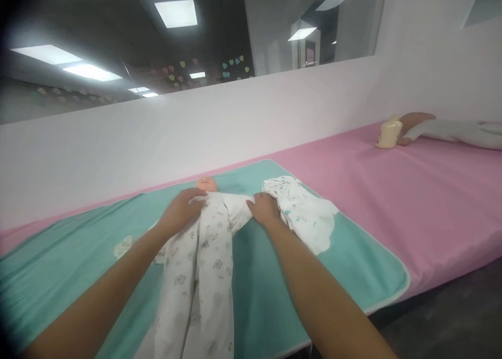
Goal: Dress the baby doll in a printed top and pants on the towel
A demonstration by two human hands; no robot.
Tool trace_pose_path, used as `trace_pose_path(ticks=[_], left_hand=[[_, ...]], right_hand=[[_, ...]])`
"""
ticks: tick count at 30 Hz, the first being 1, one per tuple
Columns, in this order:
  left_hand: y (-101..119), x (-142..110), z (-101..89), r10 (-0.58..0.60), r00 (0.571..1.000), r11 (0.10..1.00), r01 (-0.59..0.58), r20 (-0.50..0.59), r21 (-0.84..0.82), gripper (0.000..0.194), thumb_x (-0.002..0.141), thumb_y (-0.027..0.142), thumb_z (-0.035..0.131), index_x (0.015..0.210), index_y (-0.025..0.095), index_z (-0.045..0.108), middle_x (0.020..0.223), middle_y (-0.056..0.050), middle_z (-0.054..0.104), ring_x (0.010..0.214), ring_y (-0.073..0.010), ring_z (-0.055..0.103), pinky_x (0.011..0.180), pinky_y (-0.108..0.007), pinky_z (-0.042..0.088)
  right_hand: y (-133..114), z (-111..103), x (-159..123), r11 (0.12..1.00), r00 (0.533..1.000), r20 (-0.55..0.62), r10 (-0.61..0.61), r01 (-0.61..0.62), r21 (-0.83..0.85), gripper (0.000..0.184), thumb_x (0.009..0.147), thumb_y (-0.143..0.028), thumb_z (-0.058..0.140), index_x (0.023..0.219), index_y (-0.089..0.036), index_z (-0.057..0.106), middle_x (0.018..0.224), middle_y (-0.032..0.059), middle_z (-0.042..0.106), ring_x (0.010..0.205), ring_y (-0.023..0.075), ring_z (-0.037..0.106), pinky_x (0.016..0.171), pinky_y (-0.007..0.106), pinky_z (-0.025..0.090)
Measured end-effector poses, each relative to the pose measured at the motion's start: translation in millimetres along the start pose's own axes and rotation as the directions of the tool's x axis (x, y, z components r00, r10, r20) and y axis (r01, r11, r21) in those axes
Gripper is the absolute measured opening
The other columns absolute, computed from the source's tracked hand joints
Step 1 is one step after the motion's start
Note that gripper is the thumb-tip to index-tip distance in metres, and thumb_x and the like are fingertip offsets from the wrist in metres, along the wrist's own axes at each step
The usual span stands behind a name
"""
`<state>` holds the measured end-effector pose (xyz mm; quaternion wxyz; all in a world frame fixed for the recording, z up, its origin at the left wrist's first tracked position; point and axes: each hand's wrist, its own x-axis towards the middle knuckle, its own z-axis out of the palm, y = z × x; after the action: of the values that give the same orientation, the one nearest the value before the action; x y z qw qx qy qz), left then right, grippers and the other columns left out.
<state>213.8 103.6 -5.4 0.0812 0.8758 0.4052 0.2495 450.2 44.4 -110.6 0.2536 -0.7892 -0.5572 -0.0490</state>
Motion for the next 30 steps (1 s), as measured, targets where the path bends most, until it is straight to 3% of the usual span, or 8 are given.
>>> trace_pose_path(ticks=[3, 7, 11, 14, 18, 23, 28, 30], left_hand=[[19.7, 36.5, 24.8, 0.033, 0.949, 0.961, -0.117, 0.314, 0.252, 0.041, 0.079, 0.035, 0.050, 0.118, 0.025, 0.058, 0.130, -0.004, 0.052, 0.115, -0.0245, 0.048, 0.088, -0.030, 0.040], [23.5, 72.0, 48.3, -0.067, 0.897, 0.919, -0.115, 0.438, 0.377, 0.055, 0.072, 0.036, 0.058, 0.125, 0.025, 0.054, 0.126, -0.009, 0.055, 0.110, -0.0305, 0.051, 0.084, -0.035, 0.042], [28.9, 91.8, 54.4, -0.160, 0.826, 0.880, -0.129, 0.540, 0.458, 0.061, 0.062, 0.044, 0.067, 0.121, 0.027, 0.057, 0.119, -0.011, 0.060, 0.104, -0.0356, 0.054, 0.083, -0.043, 0.042], [35.4, 95.0, 61.8, -0.192, 0.815, 0.841, -0.151, 0.547, 0.520, 0.060, 0.058, 0.047, 0.070, 0.111, 0.021, 0.062, 0.110, -0.015, 0.063, 0.100, -0.0385, 0.055, 0.087, -0.052, 0.038], [34.2, 89.6, 70.6, -0.136, 0.861, 0.800, -0.196, 0.490, 0.567, 0.065, 0.066, 0.056, 0.062, 0.118, 0.019, 0.055, 0.116, -0.018, 0.058, 0.105, -0.0382, 0.052, 0.089, -0.055, 0.034], [17.7, 79.8, 51.8, -0.059, 0.882, 0.780, -0.252, 0.468, 0.572, 0.055, 0.082, 0.060, 0.039, 0.124, 0.026, 0.049, 0.123, -0.015, 0.052, 0.108, -0.0348, 0.050, 0.086, -0.051, 0.038], [4.6, 66.5, 29.4, 0.057, 0.843, 0.733, -0.399, 0.535, 0.552, 0.030, 0.089, 0.033, 0.038, 0.113, 0.038, 0.056, 0.134, -0.005, 0.044, 0.123, -0.0314, 0.036, 0.088, -0.050, 0.037], [1.6, 63.9, 25.1, 0.073, 0.853, 0.742, -0.393, 0.517, 0.543, 0.032, 0.089, 0.038, 0.039, 0.117, 0.037, 0.053, 0.137, -0.007, 0.041, 0.122, -0.0330, 0.037, 0.086, -0.051, 0.038]], right_hand=[[-1.5, -1.0, -2.2, 0.997, 0.997, 0.013, -0.072, 0.072, -0.014, 0.043, 0.088, -0.053, 0.041, 0.111, -0.018, 0.053, 0.116, 0.0112, 0.056, 0.109, 0.0258, 0.046, 0.090, 0.036, 0.032], [2.5, -1.2, 0.9, 0.999, 0.999, 0.027, -0.047, 0.047, 0.007, 0.045, 0.086, -0.055, 0.043, 0.110, -0.018, 0.054, 0.114, 0.0117, 0.056, 0.109, 0.0259, 0.046, 0.089, 0.036, 0.033], [8.5, -2.8, 5.9, 0.997, 0.999, -0.010, 0.047, -0.046, 0.060, 0.047, 0.083, -0.057, 0.047, 0.105, -0.016, 0.057, 0.108, 0.0128, 0.057, 0.104, 0.0257, 0.050, 0.085, 0.034, 0.035], [13.0, -8.7, 8.4, 0.984, 0.988, -0.022, 0.156, -0.153, 0.096, 0.041, 0.086, -0.051, 0.044, 0.102, -0.015, 0.057, 0.108, 0.0133, 0.058, 0.099, 0.0241, 0.053, 0.082, 0.031, 0.036], [23.7, -19.8, 10.9, 0.961, 0.967, 0.016, 0.253, -0.253, 0.109, 0.035, 0.087, -0.041, 0.043, 0.099, -0.012, 0.058, 0.105, 0.0169, 0.060, 0.098, 0.0258, 0.054, 0.079, 0.032, 0.036], [33.4, -23.7, 11.7, 0.956, 0.971, 0.097, 0.220, -0.234, 0.179, 0.040, 0.084, -0.050, 0.045, 0.079, -0.014, 0.062, 0.084, 0.0149, 0.064, 0.084, 0.0264, 0.058, 0.072, 0.033, 0.036], [35.6, -21.8, 12.5, 0.919, 0.985, 0.117, 0.125, -0.159, 0.362, 0.041, 0.080, -0.052, 0.047, 0.058, -0.018, 0.053, 0.069, 0.0063, 0.061, 0.070, 0.0200, 0.054, 0.064, 0.029, 0.034], [38.2, -22.0, 13.7, 0.880, 0.988, 0.090, 0.122, -0.149, 0.450, 0.041, 0.079, -0.052, 0.047, 0.055, -0.019, 0.047, 0.066, 0.0038, 0.057, 0.067, 0.0176, 0.052, 0.061, 0.028, 0.033]])
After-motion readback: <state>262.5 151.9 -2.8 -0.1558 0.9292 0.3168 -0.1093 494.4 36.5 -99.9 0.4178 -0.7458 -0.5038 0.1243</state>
